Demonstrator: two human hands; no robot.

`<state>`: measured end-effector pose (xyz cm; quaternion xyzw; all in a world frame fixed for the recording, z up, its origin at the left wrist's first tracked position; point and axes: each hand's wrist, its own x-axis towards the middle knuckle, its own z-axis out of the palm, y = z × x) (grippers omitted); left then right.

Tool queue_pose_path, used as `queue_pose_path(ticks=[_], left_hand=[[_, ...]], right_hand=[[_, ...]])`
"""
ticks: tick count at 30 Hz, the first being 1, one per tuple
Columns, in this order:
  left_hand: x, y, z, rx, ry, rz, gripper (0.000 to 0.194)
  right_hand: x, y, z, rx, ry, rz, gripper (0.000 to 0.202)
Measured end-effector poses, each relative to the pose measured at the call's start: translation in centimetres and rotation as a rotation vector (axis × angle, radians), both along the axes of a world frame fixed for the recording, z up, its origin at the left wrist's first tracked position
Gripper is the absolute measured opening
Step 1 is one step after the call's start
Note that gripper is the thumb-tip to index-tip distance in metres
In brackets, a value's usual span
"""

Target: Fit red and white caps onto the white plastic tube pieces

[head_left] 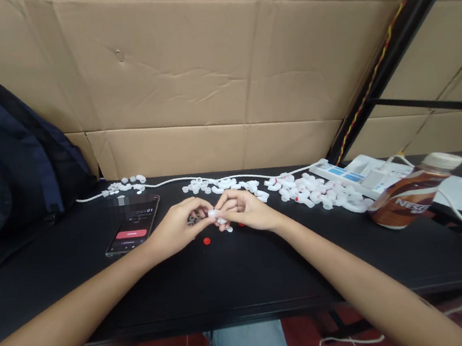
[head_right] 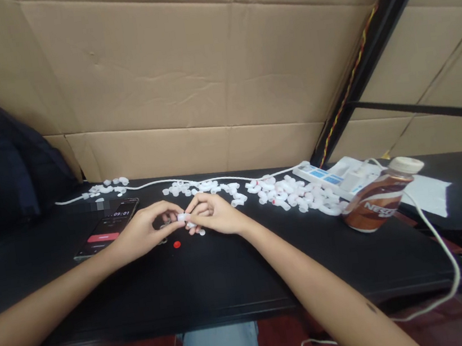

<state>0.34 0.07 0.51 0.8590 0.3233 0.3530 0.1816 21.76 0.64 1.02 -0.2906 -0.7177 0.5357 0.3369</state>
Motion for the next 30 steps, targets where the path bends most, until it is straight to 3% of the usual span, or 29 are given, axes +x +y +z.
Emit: queue_pose_path(ticks=[3,6,9,12,14,18,24,30], left_hand=[[0.04,-0.2,0.09,0.104,-0.03,-0.027,0.008],[0.03,-0.44,0.44,0.118,-0.057,0.013,0.023],[-0.04,-0.4,0.66,-0.003,-0.031,0.055,0.026],[-0.07,-0.19,0.5,-0.153,0.039,0.008,0.025],[-0.09,-0.06,0.23,-0.16,0.036,-0.013,0.023],[-0.27,-0.01,-0.2,-0.001,0.007,-0.01,0.015],[-0.62,-0.46,0.33,0.306,0.145,-0.059,0.013],[-0.31,-0.52,0.43,0.372,0.243,-0.004,0.015]], right_hand=[[-0.08,-0.03,0.02,-0.033,0.009,0.016,0.026],[0.06,-0.11,0.25,0.001,0.033,0.015,0.025],[0.24,-0.2,0.5,0.034,0.05,0.001,0.024],[0.22,-0.27,0.53,0.028,0.025,0.001,0.024],[0.14,-0.29,0.47,0.008,0.005,0.001,0.025],[0.13,-0.28,0.45,-0.036,0.007,0.009,0.027],[0.47,-0.26,0.44,-0.118,0.049,0.055,0.026],[0.6,0.09,0.41,-0.121,-0.003,0.078,0.025]])
